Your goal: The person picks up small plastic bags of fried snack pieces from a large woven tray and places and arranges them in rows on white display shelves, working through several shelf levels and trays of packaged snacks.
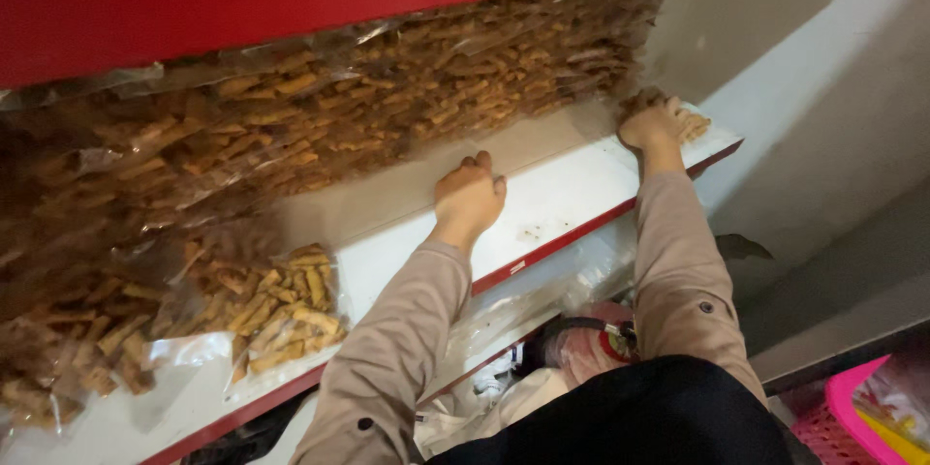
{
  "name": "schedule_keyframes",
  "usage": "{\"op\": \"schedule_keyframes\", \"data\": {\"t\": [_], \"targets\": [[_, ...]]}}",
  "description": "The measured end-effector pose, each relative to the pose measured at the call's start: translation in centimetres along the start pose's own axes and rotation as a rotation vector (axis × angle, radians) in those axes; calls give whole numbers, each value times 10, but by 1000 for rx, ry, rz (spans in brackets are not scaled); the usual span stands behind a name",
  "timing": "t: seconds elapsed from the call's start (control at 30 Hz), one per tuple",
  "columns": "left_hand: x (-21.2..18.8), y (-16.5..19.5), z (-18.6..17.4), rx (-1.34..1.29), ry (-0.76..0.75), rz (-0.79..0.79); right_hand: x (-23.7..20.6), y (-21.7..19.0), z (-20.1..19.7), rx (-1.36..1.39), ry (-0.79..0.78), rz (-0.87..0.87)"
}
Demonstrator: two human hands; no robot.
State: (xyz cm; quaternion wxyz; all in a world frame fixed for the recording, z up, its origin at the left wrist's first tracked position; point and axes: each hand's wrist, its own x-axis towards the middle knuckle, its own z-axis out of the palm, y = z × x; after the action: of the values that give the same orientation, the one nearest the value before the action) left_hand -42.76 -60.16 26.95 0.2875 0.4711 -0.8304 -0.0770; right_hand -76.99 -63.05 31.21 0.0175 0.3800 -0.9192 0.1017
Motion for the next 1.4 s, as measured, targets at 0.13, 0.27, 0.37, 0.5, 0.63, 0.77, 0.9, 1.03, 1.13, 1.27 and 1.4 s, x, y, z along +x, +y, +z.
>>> {"op": "schedule_keyframes", "data": {"t": [0.13,0.27,0.37,0.5,0.63,0.77,0.9,1.03,1.13,1.27,1.4], "targets": [[0,0,2,-3,16,1,32,19,22,32,104,-76],[2,-3,13,-3,26,6,27,27,5,411,510,-252],[7,-6,24,-22,34,4,-38,-18,-30,958,485,-688],[15,-11,34,124,90,24,-203,-134,-47,1046,-233,-1110],[18,-14,37,2,47,-16,-377,-204,-54,437,-392,-1837],[14,-17,35,-119,191,3,-466,-219,-56,-181,-250,-1664],[14,-25,27,-542,224,-87,-415,-216,-37,461,-206,-1885],[19,-35,6,-1606,-8,-153,-280,-163,-20,1312,-377,-1212],[21,-34,-14,-2191,-334,-54,-198,-108,-15,1784,-249,-703],[25,-21,-25,-2144,-458,-76,-134,-47,-6,1743,-197,-518],[35,-20,-6,-1922,-498,-153,-118,-34,14,1732,264,-124]]}}
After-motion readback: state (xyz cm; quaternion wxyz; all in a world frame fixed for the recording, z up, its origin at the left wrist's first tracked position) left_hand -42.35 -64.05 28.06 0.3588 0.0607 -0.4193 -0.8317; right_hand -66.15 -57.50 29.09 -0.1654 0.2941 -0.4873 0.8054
